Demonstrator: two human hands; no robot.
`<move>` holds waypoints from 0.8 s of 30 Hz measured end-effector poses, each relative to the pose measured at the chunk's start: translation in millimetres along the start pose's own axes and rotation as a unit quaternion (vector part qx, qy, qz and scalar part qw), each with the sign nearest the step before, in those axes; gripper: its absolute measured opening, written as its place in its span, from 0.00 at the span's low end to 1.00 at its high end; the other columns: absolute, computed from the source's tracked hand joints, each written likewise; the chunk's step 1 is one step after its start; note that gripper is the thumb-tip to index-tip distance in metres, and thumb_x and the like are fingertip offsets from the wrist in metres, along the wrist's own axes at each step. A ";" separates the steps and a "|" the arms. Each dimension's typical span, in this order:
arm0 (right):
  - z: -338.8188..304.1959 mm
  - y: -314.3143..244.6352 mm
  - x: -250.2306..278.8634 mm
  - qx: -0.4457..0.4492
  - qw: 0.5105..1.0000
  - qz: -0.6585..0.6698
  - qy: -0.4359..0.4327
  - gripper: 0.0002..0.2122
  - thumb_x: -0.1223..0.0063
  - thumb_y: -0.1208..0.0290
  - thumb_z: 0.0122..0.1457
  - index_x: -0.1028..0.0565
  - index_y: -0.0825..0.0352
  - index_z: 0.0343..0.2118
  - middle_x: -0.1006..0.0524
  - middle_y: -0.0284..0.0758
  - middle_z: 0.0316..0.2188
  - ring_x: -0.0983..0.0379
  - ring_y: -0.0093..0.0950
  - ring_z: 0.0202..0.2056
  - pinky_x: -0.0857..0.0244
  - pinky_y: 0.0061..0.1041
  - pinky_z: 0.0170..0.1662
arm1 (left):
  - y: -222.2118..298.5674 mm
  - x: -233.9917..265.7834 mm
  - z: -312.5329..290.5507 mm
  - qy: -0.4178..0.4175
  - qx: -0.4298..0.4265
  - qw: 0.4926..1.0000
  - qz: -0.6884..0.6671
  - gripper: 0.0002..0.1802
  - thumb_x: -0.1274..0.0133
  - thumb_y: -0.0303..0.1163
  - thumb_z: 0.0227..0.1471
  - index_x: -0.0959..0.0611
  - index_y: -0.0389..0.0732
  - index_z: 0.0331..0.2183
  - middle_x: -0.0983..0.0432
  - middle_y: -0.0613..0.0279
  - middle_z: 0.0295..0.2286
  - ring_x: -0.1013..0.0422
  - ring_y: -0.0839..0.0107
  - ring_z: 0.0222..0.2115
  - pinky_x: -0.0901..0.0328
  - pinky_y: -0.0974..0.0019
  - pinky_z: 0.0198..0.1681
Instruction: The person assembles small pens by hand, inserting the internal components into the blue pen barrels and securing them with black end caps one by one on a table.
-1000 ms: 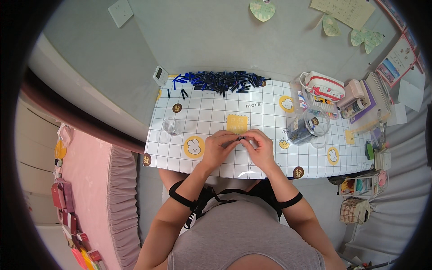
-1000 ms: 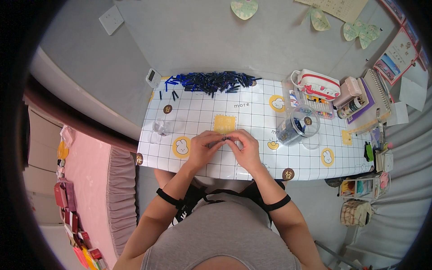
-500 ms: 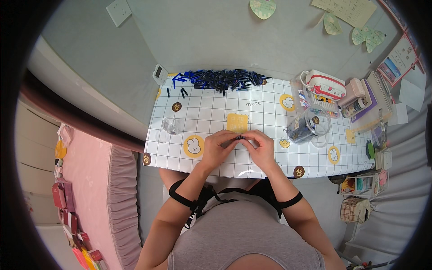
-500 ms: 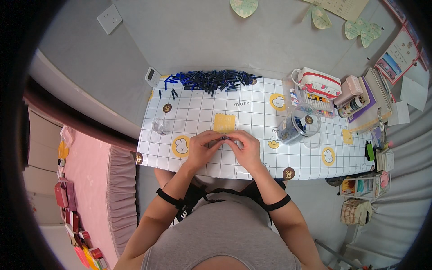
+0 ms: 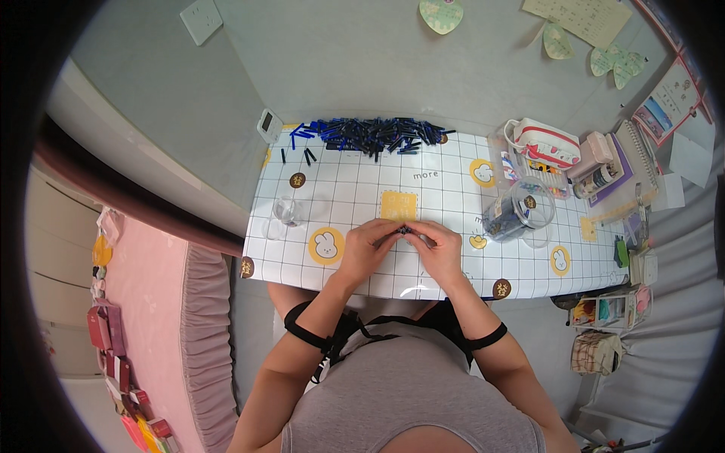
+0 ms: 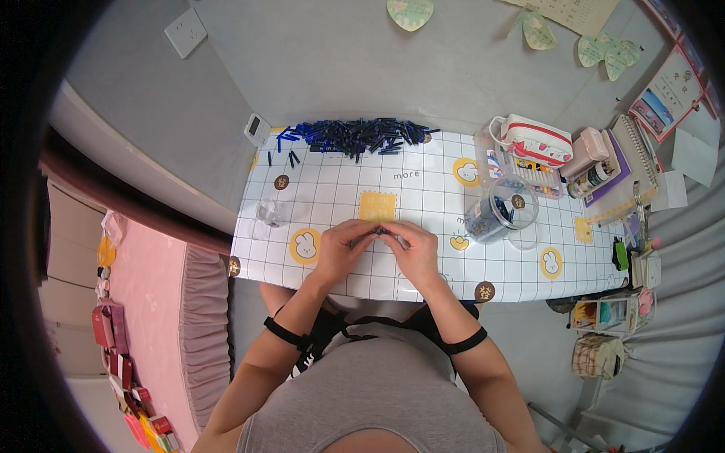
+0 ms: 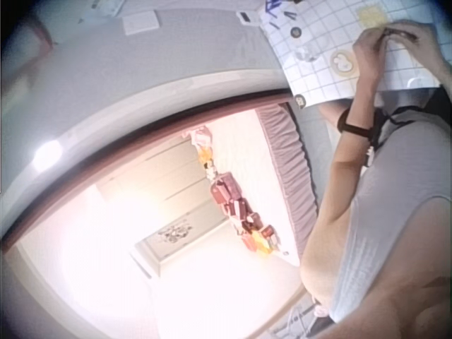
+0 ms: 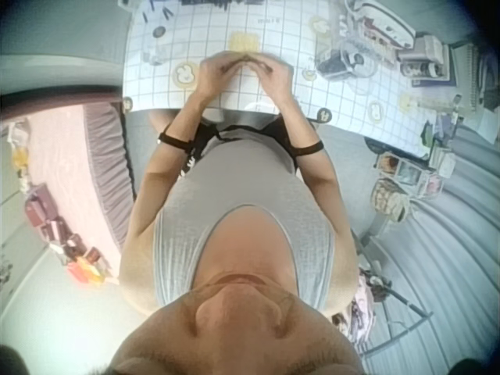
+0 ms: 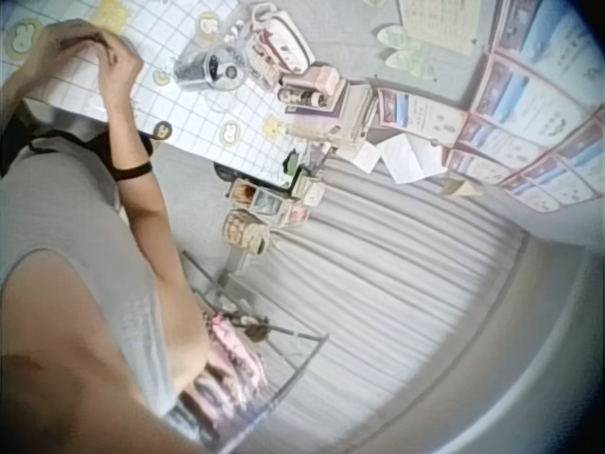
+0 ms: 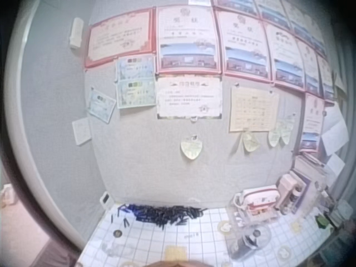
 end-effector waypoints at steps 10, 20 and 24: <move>-0.4 1.7 0.1 -0.014 1.000 -0.003 0.004 0.12 0.28 0.81 0.57 0.13 0.66 0.45 0.12 0.37 0.36 0.14 0.27 0.36 0.25 0.23 0.35 | 6.0 0.1 -1.2 -0.006 -0.005 1.000 0.012 0.14 0.33 0.21 0.57 0.09 0.36 0.46 0.13 0.55 0.40 0.16 0.62 0.33 0.23 0.65 0.36; -1.9 0.7 0.6 -0.014 1.000 -0.021 -0.003 0.12 0.27 0.79 0.57 0.13 0.66 0.44 0.12 0.36 0.34 0.14 0.27 0.34 0.26 0.23 0.34 | 5.9 1.8 0.0 -0.009 0.007 1.000 -0.007 0.12 0.31 0.22 0.55 0.09 0.37 0.43 0.13 0.55 0.37 0.16 0.62 0.33 0.23 0.65 0.36; -3.5 1.2 -1.7 -0.017 1.000 -0.004 0.000 0.12 0.27 0.79 0.57 0.13 0.66 0.44 0.12 0.37 0.34 0.13 0.27 0.34 0.24 0.23 0.35 | 4.4 1.8 -1.3 0.001 -0.003 1.000 -0.011 0.12 0.30 0.22 0.55 0.08 0.38 0.43 0.12 0.56 0.37 0.16 0.62 0.33 0.23 0.65 0.37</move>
Point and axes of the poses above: each hand's wrist, its own z-axis towards the middle knuckle, its own x-axis out of the back of the hand, y = z × x, the point moved 5 cm from there along z, towards the middle knuckle
